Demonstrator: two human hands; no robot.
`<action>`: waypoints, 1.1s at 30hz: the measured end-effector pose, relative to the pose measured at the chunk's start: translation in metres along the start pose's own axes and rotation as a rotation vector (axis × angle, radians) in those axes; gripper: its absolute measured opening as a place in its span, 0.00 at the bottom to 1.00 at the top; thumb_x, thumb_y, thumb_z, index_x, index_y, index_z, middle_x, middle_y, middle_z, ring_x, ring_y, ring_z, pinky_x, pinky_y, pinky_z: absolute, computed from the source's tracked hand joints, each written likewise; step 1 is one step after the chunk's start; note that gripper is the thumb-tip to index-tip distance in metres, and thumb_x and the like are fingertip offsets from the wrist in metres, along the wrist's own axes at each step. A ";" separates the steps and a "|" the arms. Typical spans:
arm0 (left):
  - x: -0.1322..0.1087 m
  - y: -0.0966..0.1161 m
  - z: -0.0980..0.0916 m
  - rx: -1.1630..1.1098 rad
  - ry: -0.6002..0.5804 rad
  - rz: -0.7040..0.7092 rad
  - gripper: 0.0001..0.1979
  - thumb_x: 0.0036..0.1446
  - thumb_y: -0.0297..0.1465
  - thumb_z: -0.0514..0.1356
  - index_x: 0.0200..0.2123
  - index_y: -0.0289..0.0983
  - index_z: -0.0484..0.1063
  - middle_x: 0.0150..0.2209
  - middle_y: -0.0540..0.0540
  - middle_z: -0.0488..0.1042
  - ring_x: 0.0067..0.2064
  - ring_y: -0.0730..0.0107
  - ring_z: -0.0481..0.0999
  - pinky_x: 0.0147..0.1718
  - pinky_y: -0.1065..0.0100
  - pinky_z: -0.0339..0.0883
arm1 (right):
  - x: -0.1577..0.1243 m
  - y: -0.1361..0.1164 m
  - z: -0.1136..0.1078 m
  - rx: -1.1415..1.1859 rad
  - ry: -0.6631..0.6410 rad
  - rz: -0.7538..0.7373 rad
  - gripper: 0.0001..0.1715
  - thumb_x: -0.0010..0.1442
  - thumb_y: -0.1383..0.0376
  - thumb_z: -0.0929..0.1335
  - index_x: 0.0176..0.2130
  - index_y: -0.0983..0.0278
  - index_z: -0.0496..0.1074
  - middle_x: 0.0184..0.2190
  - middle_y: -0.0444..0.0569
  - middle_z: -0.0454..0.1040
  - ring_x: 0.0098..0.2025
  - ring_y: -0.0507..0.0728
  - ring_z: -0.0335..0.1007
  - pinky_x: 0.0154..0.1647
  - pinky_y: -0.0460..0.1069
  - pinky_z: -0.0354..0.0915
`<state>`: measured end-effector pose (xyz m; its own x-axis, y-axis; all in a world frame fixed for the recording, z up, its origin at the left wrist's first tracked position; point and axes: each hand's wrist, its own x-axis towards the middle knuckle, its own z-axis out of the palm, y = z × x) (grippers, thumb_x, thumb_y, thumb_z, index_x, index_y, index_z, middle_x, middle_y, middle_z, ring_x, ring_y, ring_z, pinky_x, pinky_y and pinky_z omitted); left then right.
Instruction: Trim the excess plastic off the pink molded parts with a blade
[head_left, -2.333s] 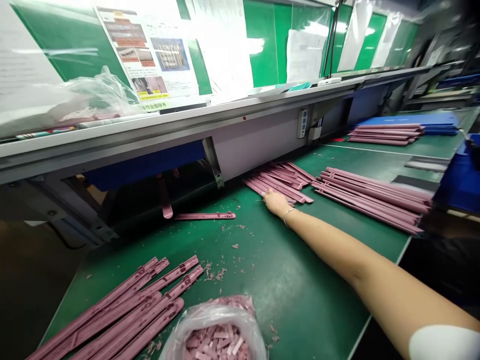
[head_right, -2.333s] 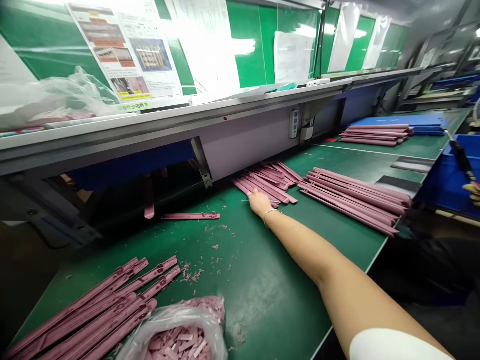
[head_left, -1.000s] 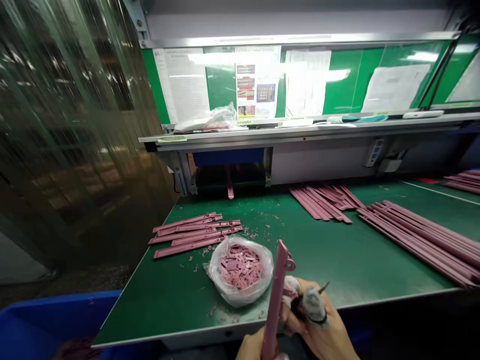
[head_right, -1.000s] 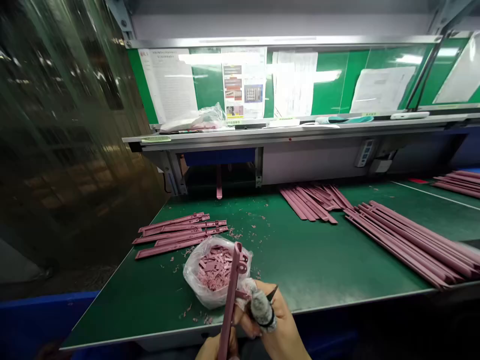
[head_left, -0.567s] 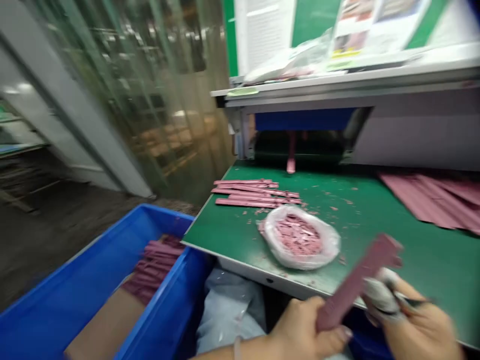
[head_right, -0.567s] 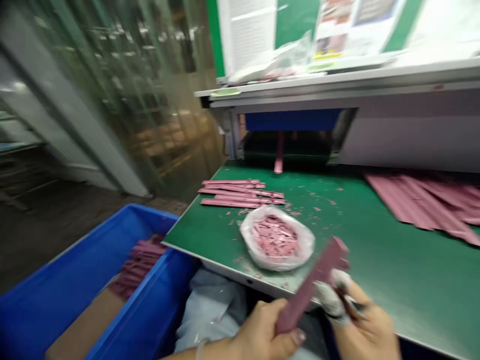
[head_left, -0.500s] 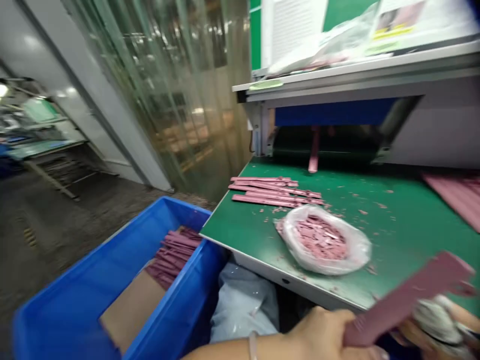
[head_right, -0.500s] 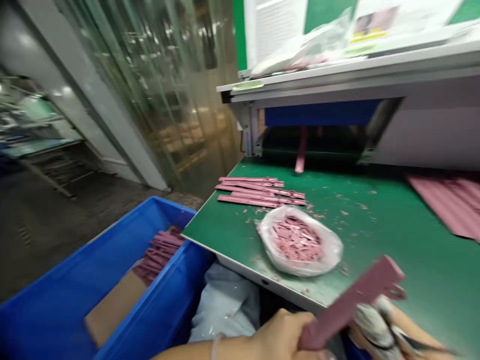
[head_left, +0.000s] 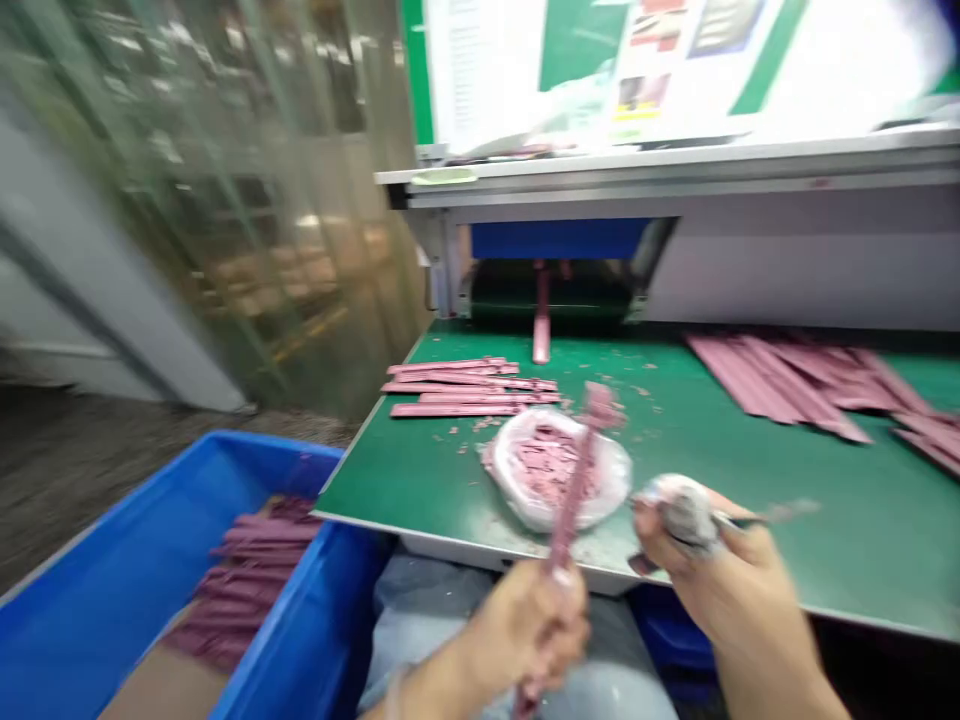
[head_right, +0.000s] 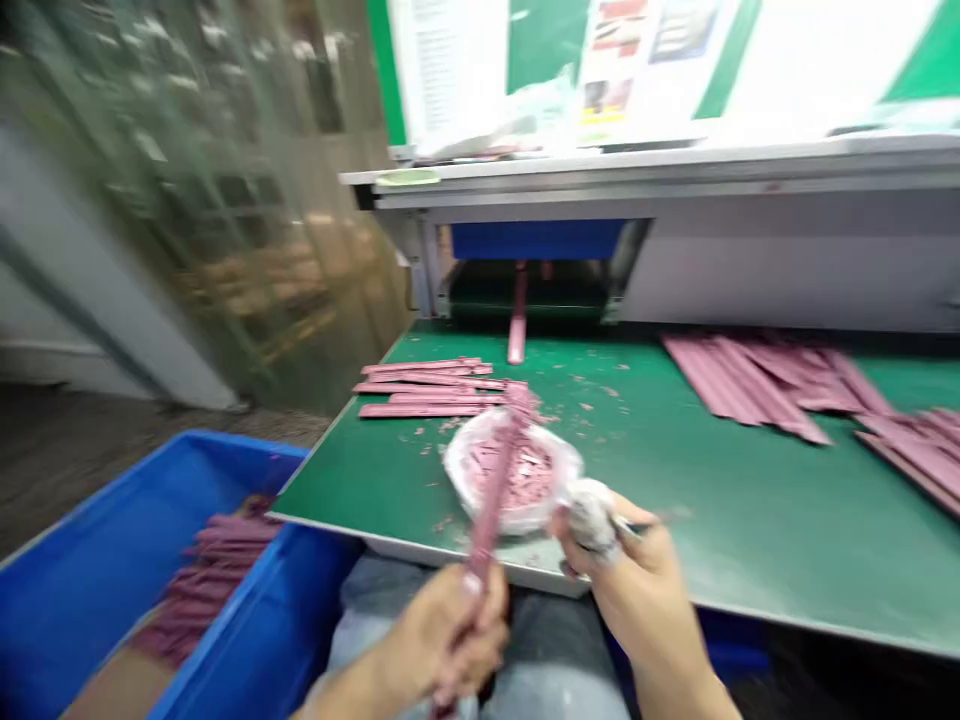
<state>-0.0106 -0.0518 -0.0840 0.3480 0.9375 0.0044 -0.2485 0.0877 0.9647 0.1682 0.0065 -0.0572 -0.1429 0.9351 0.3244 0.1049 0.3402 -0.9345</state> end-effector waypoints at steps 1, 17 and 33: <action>0.002 0.008 -0.007 -0.055 -0.017 0.008 0.25 0.61 0.54 0.43 0.29 0.40 0.62 0.12 0.61 0.49 0.10 0.80 0.45 0.11 0.76 0.45 | 0.013 -0.003 -0.001 -0.154 -0.076 -0.029 0.14 0.62 0.55 0.65 0.40 0.63 0.73 0.29 0.49 0.75 0.26 0.55 0.69 0.26 0.47 0.65; 0.049 0.085 -0.004 0.105 0.684 0.795 0.31 0.55 0.58 0.50 0.39 0.36 0.72 0.16 0.56 0.57 0.15 0.77 0.51 0.13 0.71 0.45 | 0.009 -0.058 0.026 -1.010 -0.605 -0.213 0.16 0.49 0.77 0.59 0.35 0.64 0.67 0.33 0.51 0.71 0.31 0.58 0.68 0.28 0.49 0.54; 0.046 0.085 0.005 0.138 0.621 0.726 0.27 0.60 0.53 0.50 0.43 0.36 0.72 0.18 0.55 0.56 0.17 0.77 0.51 0.15 0.71 0.46 | 0.016 -0.058 0.035 -1.078 -0.504 -0.261 0.16 0.51 0.78 0.59 0.34 0.66 0.71 0.30 0.53 0.70 0.30 0.58 0.68 0.29 0.49 0.60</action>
<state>-0.0113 -0.0024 -0.0001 -0.3984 0.7624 0.5100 -0.0925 -0.5866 0.8046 0.1256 -0.0014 -0.0029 -0.6228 0.7643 0.1672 0.7450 0.6446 -0.1714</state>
